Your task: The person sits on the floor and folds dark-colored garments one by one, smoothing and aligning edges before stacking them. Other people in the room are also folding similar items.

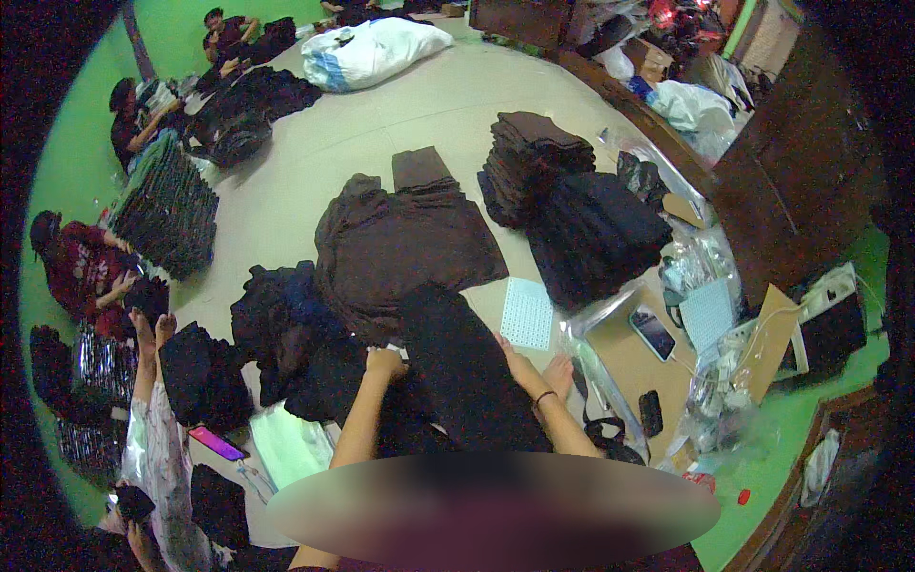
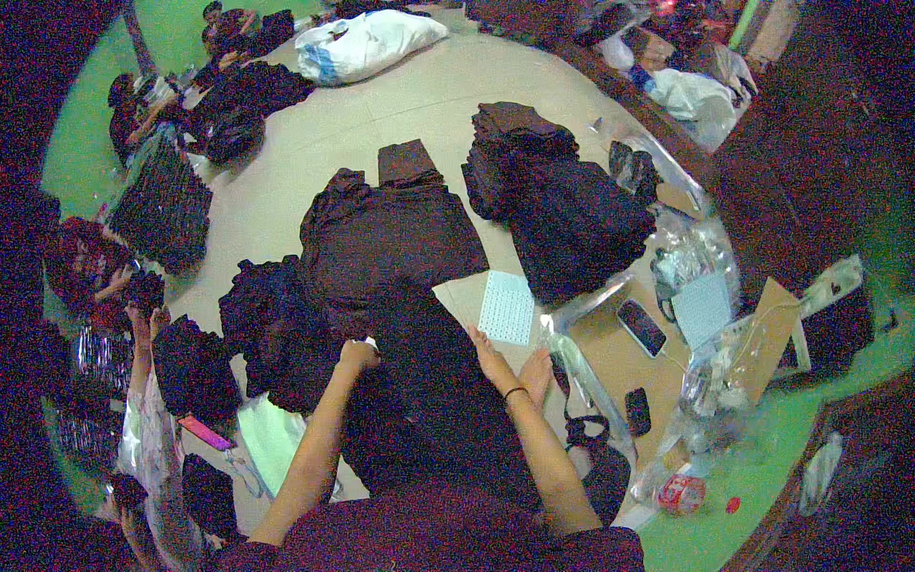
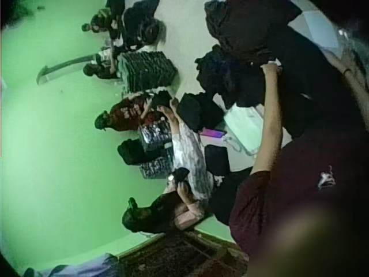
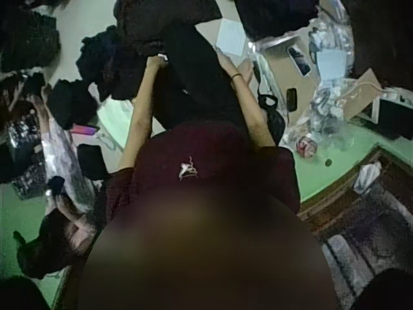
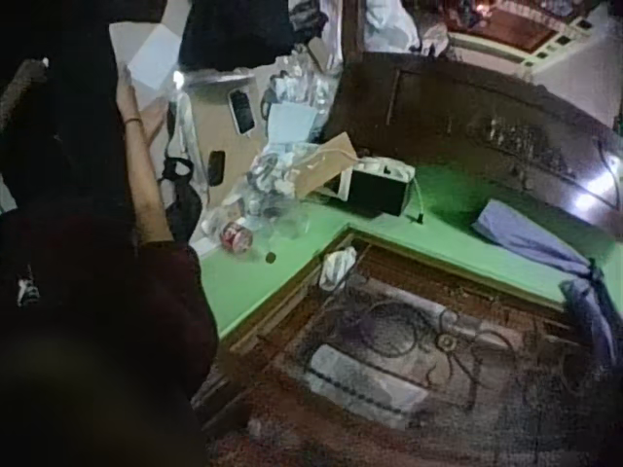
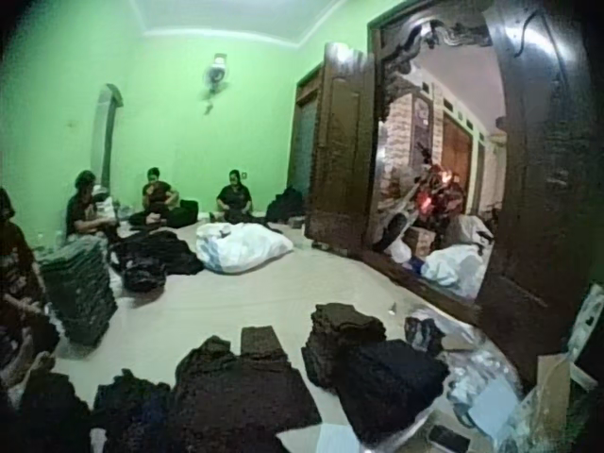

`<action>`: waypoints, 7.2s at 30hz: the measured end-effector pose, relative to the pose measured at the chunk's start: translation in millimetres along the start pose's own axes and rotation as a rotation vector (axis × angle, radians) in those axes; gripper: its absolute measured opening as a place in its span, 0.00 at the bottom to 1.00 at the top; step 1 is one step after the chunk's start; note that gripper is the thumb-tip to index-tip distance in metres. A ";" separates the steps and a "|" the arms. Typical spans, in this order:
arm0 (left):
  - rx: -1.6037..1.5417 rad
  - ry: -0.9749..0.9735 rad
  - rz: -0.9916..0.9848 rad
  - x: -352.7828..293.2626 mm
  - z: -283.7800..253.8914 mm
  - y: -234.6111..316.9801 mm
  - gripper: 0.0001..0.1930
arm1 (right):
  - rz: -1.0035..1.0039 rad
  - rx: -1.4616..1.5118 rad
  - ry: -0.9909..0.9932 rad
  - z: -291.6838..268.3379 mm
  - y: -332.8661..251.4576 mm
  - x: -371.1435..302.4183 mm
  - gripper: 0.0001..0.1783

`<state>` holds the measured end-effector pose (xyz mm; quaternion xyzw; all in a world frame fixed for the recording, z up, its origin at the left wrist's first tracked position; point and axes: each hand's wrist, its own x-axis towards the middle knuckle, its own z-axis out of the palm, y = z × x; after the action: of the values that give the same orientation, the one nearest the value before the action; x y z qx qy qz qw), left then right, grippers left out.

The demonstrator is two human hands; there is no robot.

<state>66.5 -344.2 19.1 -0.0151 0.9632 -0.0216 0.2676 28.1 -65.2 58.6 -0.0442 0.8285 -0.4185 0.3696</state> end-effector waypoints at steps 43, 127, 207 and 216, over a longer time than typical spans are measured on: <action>-1.741 0.578 -1.302 73.1 7.7 -12.9 0.48 | 0.382 -0.385 0.680 -50.8 70.8 80.6 0.38; -2.499 0.271 -0.332 102.5 -32.2 -68.9 0.18 | -0.843 -0.530 0.672 -80.0 -111.8 -112.2 0.24; -0.879 0.784 -0.263 215.9 -82.8 -118.4 0.32 | -0.628 -0.193 0.471 -28.9 -122.1 201.4 0.06; -0.812 0.758 -0.355 223.2 -84.4 -120.4 0.31 | -0.505 0.139 0.641 -38.5 -119.6 200.8 0.05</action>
<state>-166.1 -470.7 -17.6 -0.2690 0.9055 0.3011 -0.1307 -170.3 -193.8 44.4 -0.0883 0.8346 -0.5434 -0.0194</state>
